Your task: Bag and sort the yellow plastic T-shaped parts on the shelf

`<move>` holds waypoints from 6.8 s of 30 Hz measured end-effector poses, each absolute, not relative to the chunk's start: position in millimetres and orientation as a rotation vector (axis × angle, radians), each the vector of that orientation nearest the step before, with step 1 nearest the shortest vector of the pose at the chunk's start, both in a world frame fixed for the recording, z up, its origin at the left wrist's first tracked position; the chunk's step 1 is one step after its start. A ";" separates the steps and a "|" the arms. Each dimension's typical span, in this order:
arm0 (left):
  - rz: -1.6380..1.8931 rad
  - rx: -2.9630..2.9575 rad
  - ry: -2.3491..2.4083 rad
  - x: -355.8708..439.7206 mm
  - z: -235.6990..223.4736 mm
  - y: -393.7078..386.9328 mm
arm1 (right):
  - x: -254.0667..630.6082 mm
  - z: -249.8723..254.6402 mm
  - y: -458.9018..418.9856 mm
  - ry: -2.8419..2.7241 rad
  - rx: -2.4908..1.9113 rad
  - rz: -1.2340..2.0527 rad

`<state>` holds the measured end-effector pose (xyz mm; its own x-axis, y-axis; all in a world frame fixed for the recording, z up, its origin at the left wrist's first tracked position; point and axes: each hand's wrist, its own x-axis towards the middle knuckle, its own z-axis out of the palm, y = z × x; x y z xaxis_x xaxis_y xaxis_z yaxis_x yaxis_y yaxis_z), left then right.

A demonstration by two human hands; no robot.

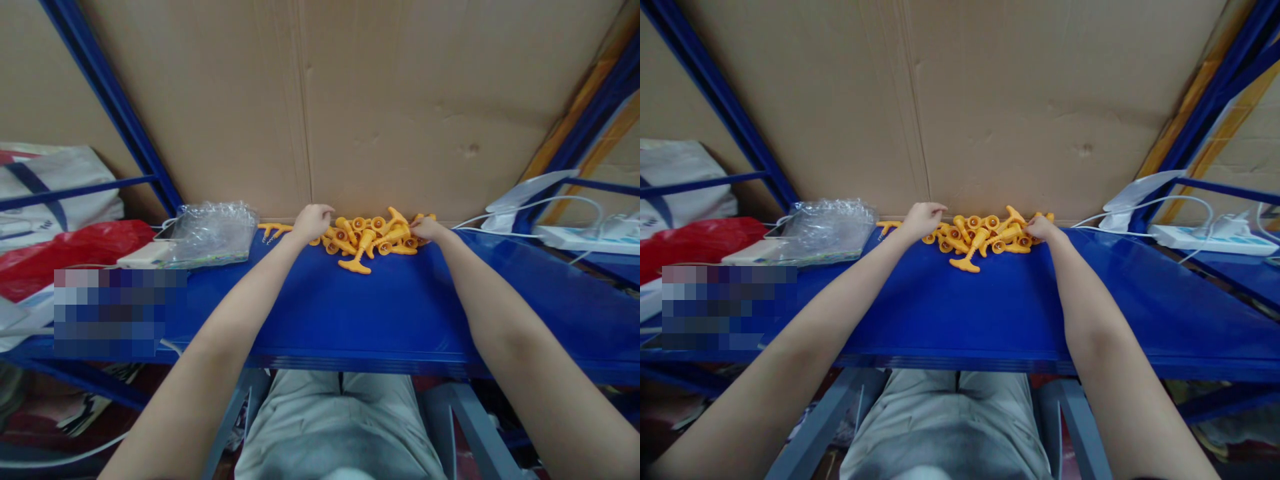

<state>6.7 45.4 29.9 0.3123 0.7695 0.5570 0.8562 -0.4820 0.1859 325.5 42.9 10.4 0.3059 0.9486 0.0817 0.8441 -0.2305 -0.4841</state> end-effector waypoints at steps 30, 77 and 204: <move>-1.013 -2.345 -0.772 12.3 12.5 18.1 | 217.8 111.1 -38.4 -2.425 -1.329 0.117; -0.919 -2.280 -0.961 29.4 13.5 -4.6 | 198.2 94.0 -41.6 -2.536 -1.671 -0.401; -0.827 -1.996 -1.799 -57.1 -3.7 42.4 | 340.8 -24.3 50.6 -1.387 -1.808 0.327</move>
<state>-57.1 42.4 -3.7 0.0346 0.7885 0.6141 0.9794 -0.1491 0.1361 340.8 50.6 -24.3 0.3610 0.8949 0.2626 0.6832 -0.0621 -0.7276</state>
